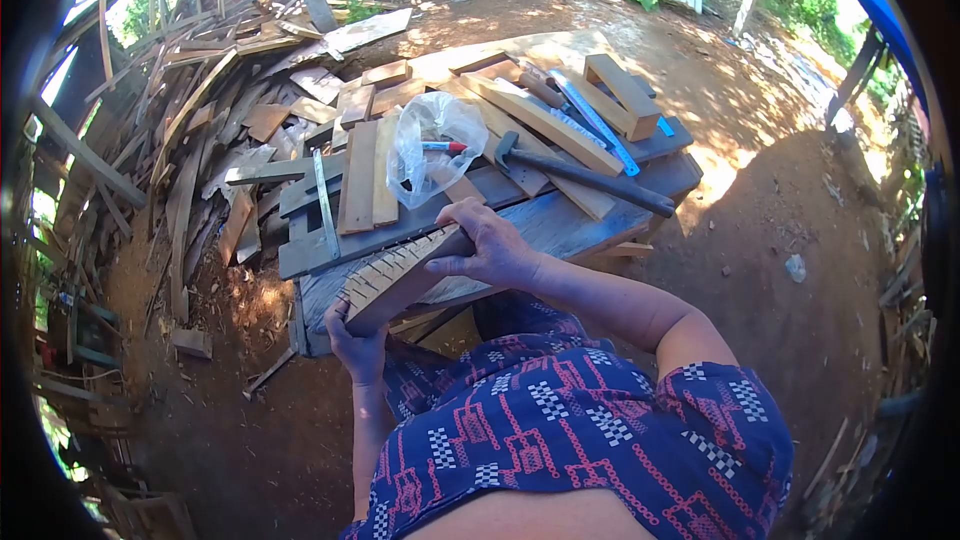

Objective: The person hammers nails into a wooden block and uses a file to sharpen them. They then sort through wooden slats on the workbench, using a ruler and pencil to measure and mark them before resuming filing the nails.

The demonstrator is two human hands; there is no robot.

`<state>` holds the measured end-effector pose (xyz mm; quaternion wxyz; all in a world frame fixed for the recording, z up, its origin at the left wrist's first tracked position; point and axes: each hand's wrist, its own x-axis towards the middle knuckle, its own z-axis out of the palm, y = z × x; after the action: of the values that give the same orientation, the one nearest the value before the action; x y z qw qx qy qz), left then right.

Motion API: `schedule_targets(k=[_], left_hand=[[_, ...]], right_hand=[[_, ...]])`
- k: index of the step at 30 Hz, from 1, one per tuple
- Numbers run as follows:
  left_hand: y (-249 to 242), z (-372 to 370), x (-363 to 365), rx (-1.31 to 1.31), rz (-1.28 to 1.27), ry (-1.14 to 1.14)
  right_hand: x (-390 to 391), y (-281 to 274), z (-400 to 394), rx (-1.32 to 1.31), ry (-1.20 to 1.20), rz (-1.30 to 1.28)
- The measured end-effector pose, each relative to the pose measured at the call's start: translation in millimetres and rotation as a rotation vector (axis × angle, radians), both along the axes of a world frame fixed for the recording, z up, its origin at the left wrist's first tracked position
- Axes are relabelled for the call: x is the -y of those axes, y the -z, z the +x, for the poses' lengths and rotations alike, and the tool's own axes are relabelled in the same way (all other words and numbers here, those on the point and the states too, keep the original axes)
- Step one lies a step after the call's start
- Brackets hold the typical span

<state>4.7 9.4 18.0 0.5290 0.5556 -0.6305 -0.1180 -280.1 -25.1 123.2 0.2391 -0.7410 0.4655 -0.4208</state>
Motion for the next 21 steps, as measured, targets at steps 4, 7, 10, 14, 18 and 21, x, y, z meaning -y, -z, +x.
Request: schedule_targets(k=[4, 7, 10, 14, 18, 21], left_hand=[[-17.4, -9.9, 3.2, 0.098, -0.035, 0.004], [-43.2, -17.2, -6.3, 0.055, 0.086, 0.040], [-51.8, -18.2, -17.5, -0.641, 0.214, 0.138], [-19.9, 9.8, -18.2, -1.366, 0.450, 0.205], [7.6, 10.9, -5.0, -1.521, 0.674, 0.105], [-9.7, 6.0, -10.5, -1.453, 0.647, 0.107]], right_hand=[[5.4, 22.6, -11.1, 0.120, 0.063, 0.201], [11.7, 44.3, -18.5, 0.149, 0.078, 0.201], [11.9, 44.5, -22.3, 0.141, 0.027, 0.211], [11.3, 44.7, -22.0, 0.270, -0.071, 0.290], [14.8, 49.6, -18.7, 0.246, -0.152, 0.188], [11.1, 37.3, -11.8, 0.317, -0.185, 0.211]])
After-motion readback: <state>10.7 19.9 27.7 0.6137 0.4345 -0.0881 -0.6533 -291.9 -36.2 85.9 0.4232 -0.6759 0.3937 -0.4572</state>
